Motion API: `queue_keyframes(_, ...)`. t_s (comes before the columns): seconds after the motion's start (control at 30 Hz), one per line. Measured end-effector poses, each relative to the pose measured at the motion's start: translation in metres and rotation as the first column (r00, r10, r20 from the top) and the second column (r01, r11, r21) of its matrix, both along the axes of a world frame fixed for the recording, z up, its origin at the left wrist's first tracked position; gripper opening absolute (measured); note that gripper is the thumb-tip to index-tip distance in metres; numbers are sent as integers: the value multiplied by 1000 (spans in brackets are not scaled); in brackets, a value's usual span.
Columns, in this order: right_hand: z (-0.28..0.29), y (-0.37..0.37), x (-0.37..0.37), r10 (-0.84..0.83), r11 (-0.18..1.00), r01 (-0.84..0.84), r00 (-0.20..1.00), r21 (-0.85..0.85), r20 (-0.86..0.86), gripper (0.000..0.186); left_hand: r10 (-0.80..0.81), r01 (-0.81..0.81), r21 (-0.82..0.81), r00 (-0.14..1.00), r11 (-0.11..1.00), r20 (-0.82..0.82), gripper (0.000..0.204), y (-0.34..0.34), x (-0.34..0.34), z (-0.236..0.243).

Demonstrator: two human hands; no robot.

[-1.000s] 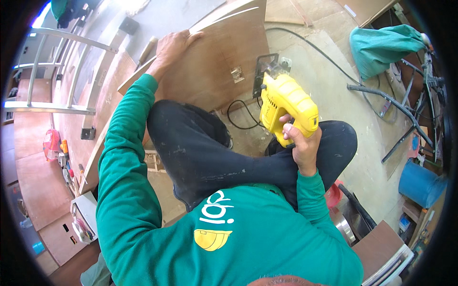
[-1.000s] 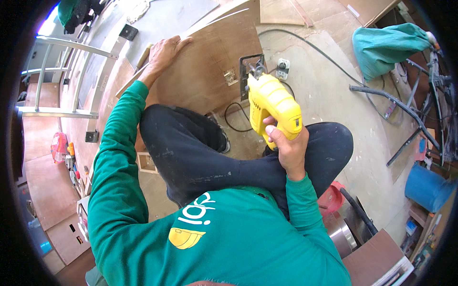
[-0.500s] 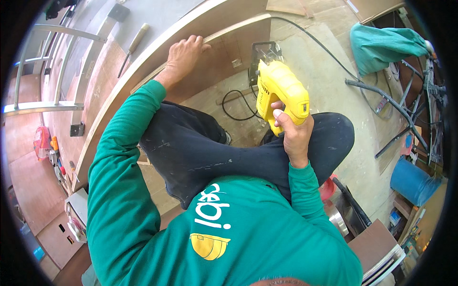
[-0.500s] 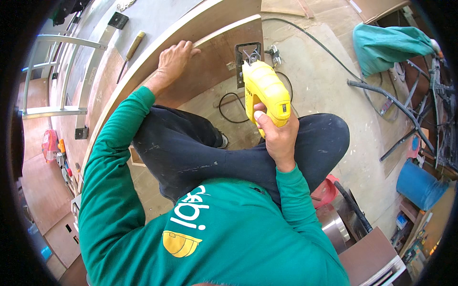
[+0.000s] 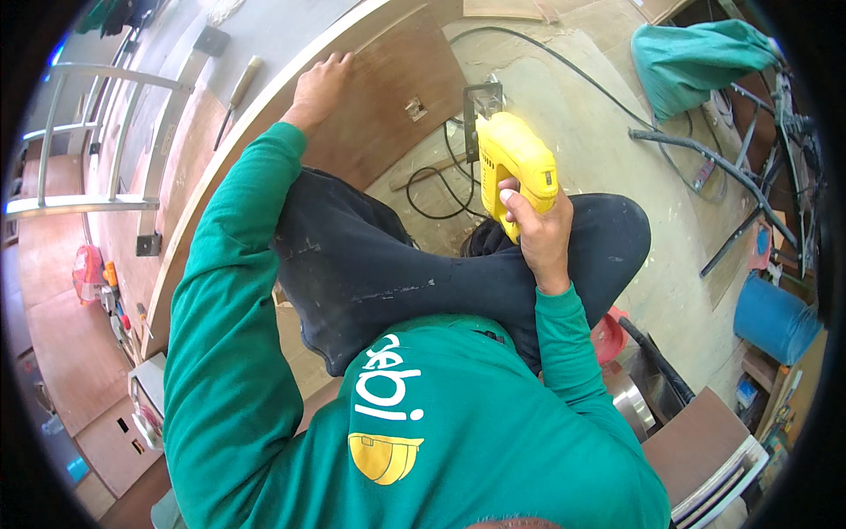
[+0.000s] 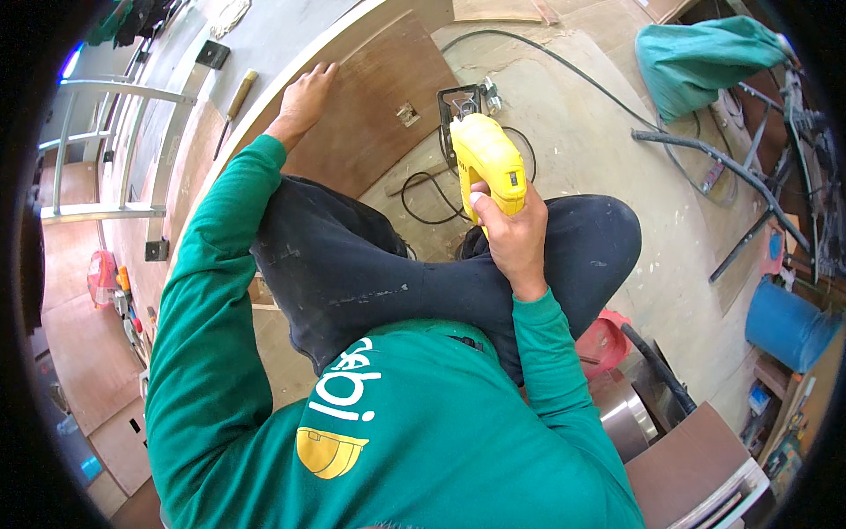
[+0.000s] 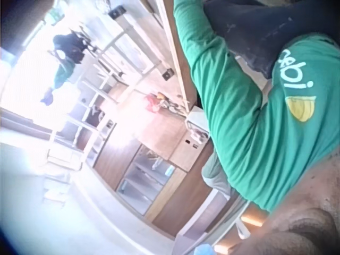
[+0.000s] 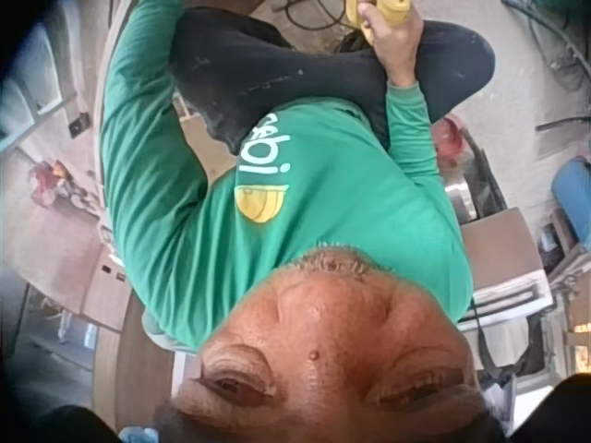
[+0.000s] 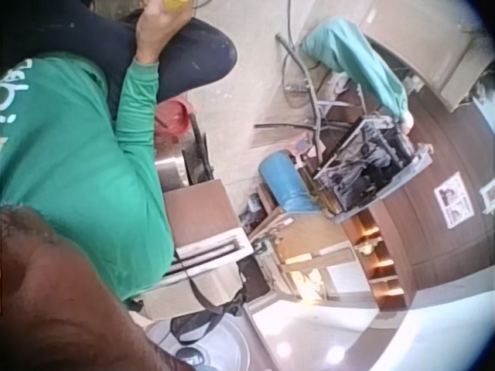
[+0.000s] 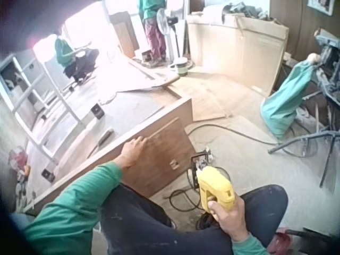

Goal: The person plugs in a yellow jigsaw and then sits on the floor to cut a rectangular hole in a large wooden panel. They guide the tool along a marked line, creating a cutout while wood shavings accumulate.

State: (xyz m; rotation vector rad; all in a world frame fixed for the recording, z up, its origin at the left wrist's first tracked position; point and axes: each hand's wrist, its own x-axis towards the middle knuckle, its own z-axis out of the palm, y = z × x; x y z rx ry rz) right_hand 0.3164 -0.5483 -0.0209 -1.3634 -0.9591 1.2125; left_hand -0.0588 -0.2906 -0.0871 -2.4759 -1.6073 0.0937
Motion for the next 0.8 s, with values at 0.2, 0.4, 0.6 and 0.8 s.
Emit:
queue_keyframes(0.2,-3,-2,16,-108,994,110,987,12,-117,24,-199,198,-37,979,979,-32,44,10,-14,20)
queue_keyframes(0.4,-13,-10,25,-169,986,167,982,-27,-90,24,175,-225,186,951,956,254,55,-77,-45,18)
queue_keyframes(0.6,-22,-4,27,-211,977,210,977,-40,-41,28,333,-453,391,881,801,337,67,-132,-82,-55)
queue_keyframes(0.8,-22,2,19,-185,982,184,982,-28,-38,36,447,-513,160,835,844,321,61,-143,-40,-23)
